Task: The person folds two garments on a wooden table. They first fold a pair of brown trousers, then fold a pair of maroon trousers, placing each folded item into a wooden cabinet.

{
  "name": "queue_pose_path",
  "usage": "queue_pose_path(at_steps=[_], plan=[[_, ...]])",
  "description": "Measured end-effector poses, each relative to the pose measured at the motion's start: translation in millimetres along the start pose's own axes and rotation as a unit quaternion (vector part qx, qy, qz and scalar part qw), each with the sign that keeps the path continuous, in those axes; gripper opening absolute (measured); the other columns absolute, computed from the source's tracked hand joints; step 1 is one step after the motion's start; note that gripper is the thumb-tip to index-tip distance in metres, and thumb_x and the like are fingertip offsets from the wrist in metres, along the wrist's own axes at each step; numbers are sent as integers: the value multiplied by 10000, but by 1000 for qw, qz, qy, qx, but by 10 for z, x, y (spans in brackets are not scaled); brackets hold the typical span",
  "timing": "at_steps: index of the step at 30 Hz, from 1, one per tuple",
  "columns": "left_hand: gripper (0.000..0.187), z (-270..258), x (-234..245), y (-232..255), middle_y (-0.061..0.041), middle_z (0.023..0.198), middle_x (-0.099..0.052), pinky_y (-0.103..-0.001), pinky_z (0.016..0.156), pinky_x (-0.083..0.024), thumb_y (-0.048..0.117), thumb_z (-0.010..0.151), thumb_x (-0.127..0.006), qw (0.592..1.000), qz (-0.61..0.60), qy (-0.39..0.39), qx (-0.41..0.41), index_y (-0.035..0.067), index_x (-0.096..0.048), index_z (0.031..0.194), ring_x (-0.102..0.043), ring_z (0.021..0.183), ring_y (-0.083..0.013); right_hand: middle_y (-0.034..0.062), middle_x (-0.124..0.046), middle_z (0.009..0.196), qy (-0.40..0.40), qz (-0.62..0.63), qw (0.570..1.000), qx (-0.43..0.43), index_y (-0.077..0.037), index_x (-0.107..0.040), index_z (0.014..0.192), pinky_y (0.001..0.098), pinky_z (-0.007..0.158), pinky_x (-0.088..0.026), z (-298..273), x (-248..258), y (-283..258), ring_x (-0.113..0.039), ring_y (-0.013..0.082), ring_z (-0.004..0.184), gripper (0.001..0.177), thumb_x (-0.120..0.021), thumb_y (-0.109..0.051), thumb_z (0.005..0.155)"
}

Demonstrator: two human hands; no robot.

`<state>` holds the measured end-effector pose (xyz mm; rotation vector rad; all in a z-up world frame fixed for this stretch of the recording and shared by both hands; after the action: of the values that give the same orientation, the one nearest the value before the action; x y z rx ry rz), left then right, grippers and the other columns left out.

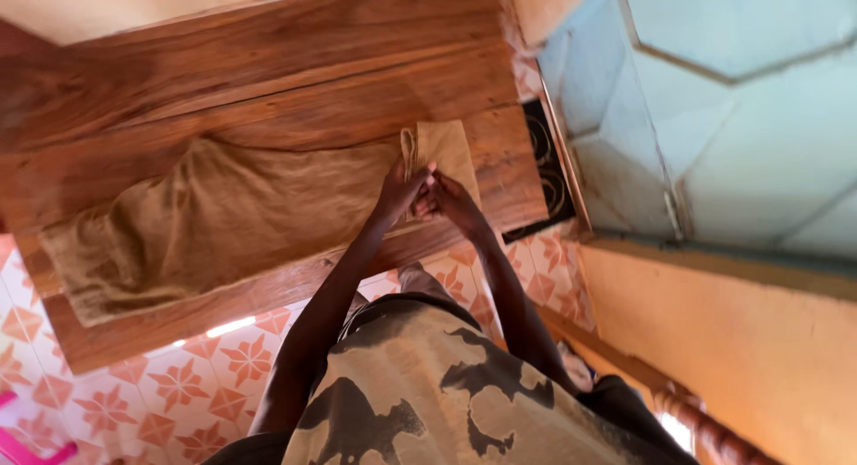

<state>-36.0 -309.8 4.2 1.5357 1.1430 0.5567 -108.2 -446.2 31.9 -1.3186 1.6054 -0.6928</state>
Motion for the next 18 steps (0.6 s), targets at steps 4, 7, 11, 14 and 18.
queue_pose_path(at_steps=[4,7,11,14,18], plan=[[357,-307,557,104,-19,830,-679,-288,624,-537,293,934,-801,996,-81,19,-38,48,-597,1093,-622,709,-93,91,-730,844,-1,-39,996,-79,-23,-628,1174,368,733,-666,143,-545,45,-765,209,791,371,-475,-352,1101],[322,-597,981,135,-13,848,-671,-271,634,-510,234,937,-815,989,-131,34,-67,41,-615,1101,-609,716,-86,103,-722,767,-47,-55,992,-102,-28,-637,1147,373,691,-664,242,-1002,4,-770,230,750,372,-499,-365,1071],[273,-975,1659,157,-33,855,-689,-282,684,-538,217,979,-772,990,-118,71,-40,10,-642,1099,-640,758,-107,111,-690,713,-68,-73,985,-143,-9,-630,1125,379,679,-642,326,-1730,36,-756,249,732,397,-549,-395,1078],[308,-1201,2230,187,-19,948,-706,-278,723,-548,208,974,-737,989,-113,85,-46,26,-622,1194,-647,823,-92,104,-686,699,-70,-46,985,-153,-24,-615,1110,397,668,-660,442,-2194,100,-765,259,705,371,-574,-388,1048],[369,-1534,3035,49,-1,1033,-700,-272,775,-552,212,983,-721,985,-113,108,-66,42,-586,1282,-642,892,-72,74,-683,725,-16,-34,996,-81,-46,-641,1097,362,663,-648,672,-2515,324,-755,219,701,359,-559,-393,1061]])
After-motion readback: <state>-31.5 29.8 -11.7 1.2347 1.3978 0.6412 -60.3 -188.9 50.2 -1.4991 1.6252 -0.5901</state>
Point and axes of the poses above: each hand's wrist, its own z-axis towards the middle knuckle, its own x-axis out of the back of the hand, y = z × x, the point moved 3 cm from there along z, towards the middle knuckle
